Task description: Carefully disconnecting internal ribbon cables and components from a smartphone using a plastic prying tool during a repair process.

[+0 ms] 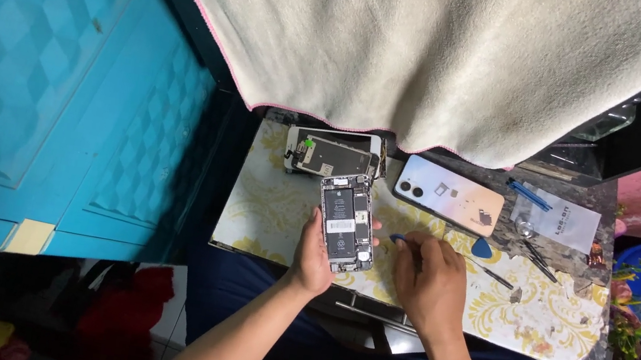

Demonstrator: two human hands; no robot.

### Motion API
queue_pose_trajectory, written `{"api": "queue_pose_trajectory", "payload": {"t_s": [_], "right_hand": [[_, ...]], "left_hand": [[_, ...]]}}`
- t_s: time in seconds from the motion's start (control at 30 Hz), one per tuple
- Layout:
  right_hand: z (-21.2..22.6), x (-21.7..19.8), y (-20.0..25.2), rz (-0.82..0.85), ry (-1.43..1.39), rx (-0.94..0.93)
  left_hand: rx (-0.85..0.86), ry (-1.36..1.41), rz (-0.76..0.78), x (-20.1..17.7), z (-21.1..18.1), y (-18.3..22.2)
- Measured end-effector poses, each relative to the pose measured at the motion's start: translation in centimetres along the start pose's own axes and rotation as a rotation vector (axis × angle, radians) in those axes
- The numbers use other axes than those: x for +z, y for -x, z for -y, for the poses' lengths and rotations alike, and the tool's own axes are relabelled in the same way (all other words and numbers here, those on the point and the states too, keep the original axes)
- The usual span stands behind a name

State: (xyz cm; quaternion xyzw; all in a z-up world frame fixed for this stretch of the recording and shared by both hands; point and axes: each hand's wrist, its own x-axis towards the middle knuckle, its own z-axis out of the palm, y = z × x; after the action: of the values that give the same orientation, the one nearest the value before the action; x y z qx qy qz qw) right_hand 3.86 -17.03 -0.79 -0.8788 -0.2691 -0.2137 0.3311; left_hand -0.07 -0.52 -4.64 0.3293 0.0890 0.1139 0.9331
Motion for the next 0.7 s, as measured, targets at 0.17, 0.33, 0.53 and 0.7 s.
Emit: {"api": "queue_pose_trajectory", "payload": {"t_s": [0.17,0.33,0.53,0.7], "right_hand": [[0.1,-0.1,-0.2,0.000,0.005,-0.004],[0.1,0.1,-0.3,-0.013,-0.011,-0.033],[0.8,-0.5,-1.0,-0.030,-0.050,-0.036],[1.9,-1.3,-1.3,-0.002,-0.384,0.297]], "left_hand": [[0.007,-0.006,0.003,-0.6,0.5,0.1],[-0.014,0.025,-0.032,-0.7,0.7,0.1],[0.008,-0.002,-0.008,-0.8,0.5,-0.2],[-0.014,-0.062,-0.020,-1.4,0.3,-0.7]]}}
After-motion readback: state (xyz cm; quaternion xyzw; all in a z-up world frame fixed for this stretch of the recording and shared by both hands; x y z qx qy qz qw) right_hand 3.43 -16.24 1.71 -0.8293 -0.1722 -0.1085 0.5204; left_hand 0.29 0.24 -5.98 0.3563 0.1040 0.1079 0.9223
